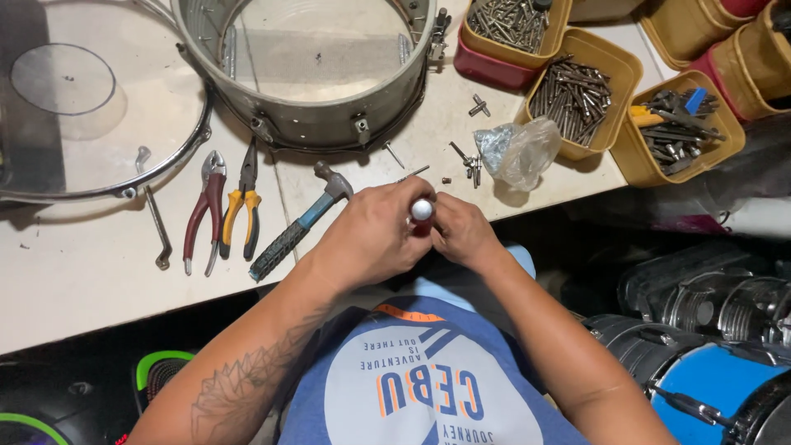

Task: The person uses a hammer and a screwdriver to work on a small metal part on a table. They then sort through containers of screws and washers, picking out specific pieces to assemble with the metal part.

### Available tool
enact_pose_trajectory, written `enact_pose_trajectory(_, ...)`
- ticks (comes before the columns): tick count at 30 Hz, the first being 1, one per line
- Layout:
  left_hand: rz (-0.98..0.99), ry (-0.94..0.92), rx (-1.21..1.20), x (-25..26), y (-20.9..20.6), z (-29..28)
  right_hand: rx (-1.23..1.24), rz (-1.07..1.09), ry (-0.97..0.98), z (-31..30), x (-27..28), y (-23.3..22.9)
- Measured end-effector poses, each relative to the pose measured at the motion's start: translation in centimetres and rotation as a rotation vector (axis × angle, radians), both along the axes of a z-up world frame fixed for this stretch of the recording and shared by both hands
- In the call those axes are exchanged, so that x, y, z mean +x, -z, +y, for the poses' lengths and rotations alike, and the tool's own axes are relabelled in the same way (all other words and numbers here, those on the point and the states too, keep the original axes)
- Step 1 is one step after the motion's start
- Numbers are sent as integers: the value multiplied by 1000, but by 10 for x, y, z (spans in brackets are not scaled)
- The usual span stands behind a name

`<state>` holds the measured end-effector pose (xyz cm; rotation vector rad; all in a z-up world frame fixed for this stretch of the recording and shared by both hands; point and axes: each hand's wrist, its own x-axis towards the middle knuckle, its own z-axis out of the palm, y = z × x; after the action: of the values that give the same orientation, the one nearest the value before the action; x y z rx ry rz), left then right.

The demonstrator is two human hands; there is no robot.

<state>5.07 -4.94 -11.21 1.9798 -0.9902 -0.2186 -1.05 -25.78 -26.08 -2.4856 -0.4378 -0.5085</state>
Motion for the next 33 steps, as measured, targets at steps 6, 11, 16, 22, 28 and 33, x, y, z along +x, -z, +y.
enact_pose_trajectory(6,48,-7,48,3,1,-6,22,0,-13,9,2,-21)
enact_pose_trajectory(11,87,12,84,2,-13,-1,94,19,5,6,1,-8)
enact_pose_trajectory(16,240,9,127,9,-49,26,121,12,-4,24,-1,-42)
enact_pose_trajectory(22,120,-237,453,22,59,85,185,-1,22,26,0,-44)
enact_pose_trajectory(28,-448,-485,589,12,137,108,163,-17,35,25,5,-40)
enact_pose_trajectory(33,-354,-510,518,0,121,110,174,-25,57,18,8,-23)
